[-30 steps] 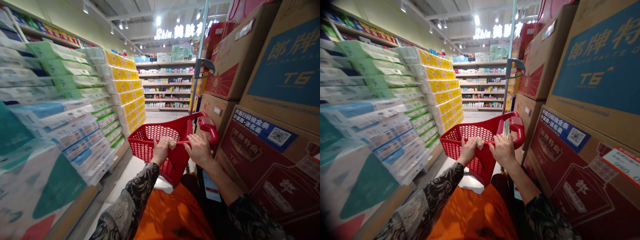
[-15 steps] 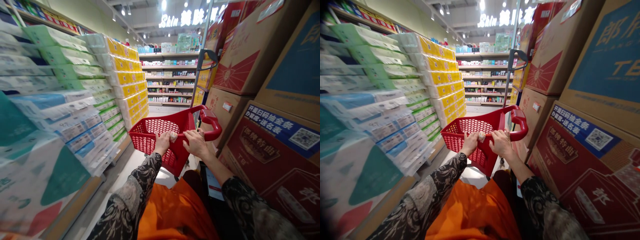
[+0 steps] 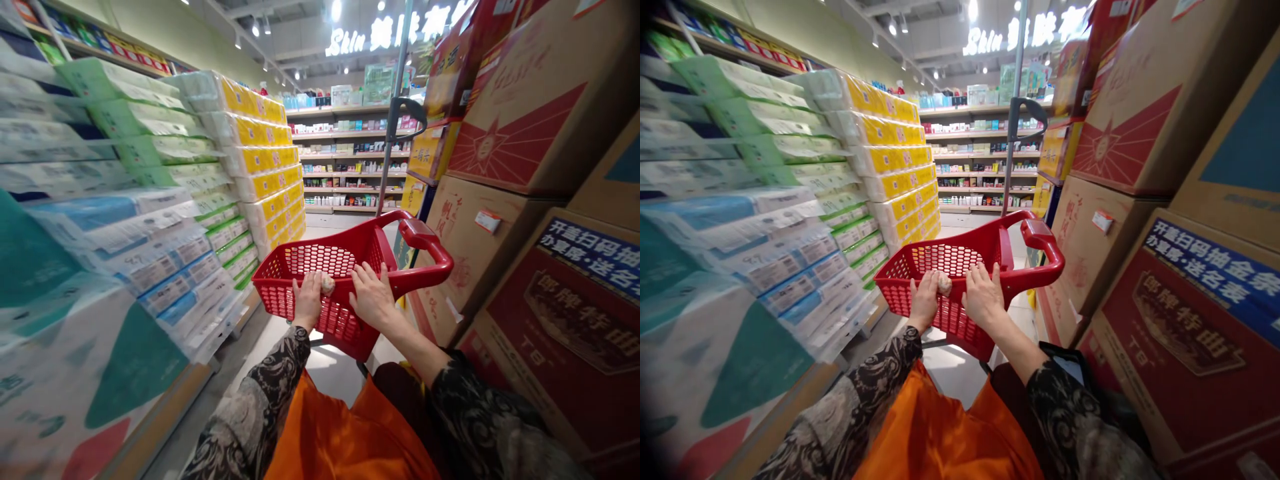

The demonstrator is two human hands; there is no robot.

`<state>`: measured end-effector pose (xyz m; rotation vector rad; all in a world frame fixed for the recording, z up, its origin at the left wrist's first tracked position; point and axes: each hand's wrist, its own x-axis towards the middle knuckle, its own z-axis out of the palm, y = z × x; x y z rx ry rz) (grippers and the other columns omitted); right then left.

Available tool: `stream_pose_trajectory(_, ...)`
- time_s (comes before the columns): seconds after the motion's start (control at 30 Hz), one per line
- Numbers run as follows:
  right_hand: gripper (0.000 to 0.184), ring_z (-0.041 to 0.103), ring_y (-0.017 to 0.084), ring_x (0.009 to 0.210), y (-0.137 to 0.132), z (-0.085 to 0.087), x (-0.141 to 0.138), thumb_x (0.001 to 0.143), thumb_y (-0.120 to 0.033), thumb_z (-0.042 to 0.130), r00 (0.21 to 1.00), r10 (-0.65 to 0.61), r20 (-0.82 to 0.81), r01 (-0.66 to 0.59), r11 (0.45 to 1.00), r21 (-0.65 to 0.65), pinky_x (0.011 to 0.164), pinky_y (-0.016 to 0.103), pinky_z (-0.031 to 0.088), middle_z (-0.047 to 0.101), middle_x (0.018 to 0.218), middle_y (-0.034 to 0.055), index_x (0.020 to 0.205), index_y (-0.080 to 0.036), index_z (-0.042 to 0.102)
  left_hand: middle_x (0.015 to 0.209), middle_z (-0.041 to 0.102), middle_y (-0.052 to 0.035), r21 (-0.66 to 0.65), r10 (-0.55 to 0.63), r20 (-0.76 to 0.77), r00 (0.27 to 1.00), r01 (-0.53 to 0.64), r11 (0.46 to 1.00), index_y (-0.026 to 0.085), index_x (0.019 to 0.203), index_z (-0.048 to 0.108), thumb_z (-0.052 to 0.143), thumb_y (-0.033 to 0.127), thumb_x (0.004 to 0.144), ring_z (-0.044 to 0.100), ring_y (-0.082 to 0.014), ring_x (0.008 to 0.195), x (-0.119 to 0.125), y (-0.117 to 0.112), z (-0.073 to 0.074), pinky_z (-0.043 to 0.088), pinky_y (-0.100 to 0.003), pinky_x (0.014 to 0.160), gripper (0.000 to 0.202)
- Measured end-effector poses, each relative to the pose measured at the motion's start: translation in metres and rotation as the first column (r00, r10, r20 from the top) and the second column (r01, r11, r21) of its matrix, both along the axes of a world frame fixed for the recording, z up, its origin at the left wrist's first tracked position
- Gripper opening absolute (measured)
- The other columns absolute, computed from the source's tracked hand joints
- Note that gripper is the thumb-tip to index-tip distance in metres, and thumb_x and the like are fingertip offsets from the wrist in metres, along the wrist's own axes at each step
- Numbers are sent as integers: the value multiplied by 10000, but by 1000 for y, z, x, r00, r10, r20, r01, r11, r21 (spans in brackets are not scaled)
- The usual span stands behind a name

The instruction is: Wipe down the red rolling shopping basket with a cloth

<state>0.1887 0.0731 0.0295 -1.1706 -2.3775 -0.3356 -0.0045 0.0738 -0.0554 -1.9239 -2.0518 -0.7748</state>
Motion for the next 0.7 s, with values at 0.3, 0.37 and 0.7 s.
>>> stream_pose_trajectory(0.3,488,432,312,1220,12,-15,-13,802,-180,475,991,49,128,-47,999,-18,1064,519,207,498,1331,158,1278,-78,512,1428,386,-157,-30,124,-5,992,-124,992,178,1321,418,264,106,845,301,-306,1344,-69,-13,1,44,-627,1092,506)
stream_pose_trajectory(0.37,486,423,306,1228,11,-16,-9,803,-178,470,991,49,124,-48,999,-5,1069,510,194,497,1334,151,1277,-81,514,1433,384,-138,-37,113,9,994,-113,993,201,1317,426,273,102,843,290,-291,1351,-65,-12,0,58,-608,1104,508)
stream_pose_trajectory(0.7,440,437,288,1210,4,-23,2,808,-204,462,998,-16,60,11,998,70,1086,516,104,540,1295,133,1223,-85,554,1403,434,-120,19,-19,147,989,16,1000,184,1300,456,446,255,814,336,-260,1324,3,-9,5,164,-587,1093,492)
